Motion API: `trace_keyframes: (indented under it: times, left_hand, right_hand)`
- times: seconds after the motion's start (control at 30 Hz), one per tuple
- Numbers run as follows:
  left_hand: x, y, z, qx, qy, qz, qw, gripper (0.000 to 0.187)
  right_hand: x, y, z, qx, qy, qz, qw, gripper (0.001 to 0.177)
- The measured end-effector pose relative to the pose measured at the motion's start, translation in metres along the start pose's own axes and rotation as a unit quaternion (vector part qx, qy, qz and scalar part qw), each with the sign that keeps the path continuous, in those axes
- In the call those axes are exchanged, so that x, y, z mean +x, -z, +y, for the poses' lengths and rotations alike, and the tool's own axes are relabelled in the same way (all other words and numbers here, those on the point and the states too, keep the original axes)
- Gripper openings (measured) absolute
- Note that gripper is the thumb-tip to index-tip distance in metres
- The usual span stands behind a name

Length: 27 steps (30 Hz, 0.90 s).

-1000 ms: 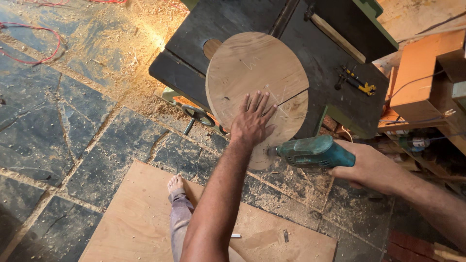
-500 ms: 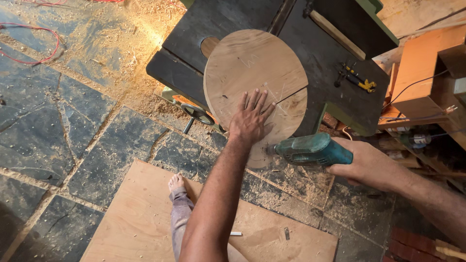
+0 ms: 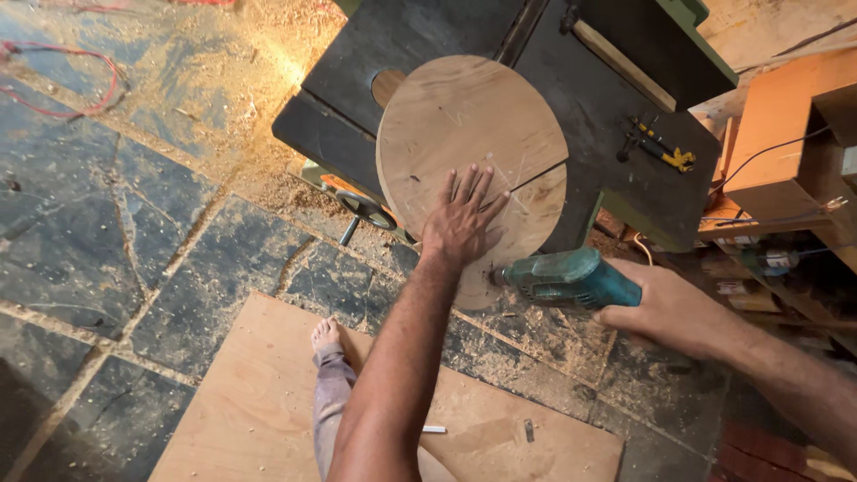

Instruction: The person uses a drill and pliers to work on pieces of wood on a workbench.

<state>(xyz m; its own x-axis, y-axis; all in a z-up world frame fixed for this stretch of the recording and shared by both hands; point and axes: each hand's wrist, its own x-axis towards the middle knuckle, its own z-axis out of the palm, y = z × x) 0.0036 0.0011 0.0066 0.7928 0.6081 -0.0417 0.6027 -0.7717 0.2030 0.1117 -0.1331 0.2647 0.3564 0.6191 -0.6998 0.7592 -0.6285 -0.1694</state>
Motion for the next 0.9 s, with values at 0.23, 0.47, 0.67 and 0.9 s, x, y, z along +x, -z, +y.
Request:
trace_keyframes:
  times: [0.23,0.47,0.67,0.9]
  left_hand:
    - [0.001,0.007,-0.003,-0.008,-0.016,0.002,1.000,0.067]
    - [0.008,0.017,-0.005,-0.018,-0.037,-0.051,0.998,0.069]
    - [0.006,0.015,0.001,-0.045,-0.016,-0.030,0.998,0.069]
    - [-0.008,0.002,-0.001,-0.160,0.027,0.109,0.981,0.059]
  right_hand:
    - [-0.016,0.017,-0.004,0.058,-0.080,-0.051,0.994,0.046]
    - [-0.063,0.061,0.056,0.083,-0.146,-0.067,0.983,0.056]
    - [-0.086,0.006,0.135,0.197,-0.159,-0.006,0.967,0.053]
    - [-0.088,-0.092,0.217,0.389,-0.122,0.022,0.913,0.048]
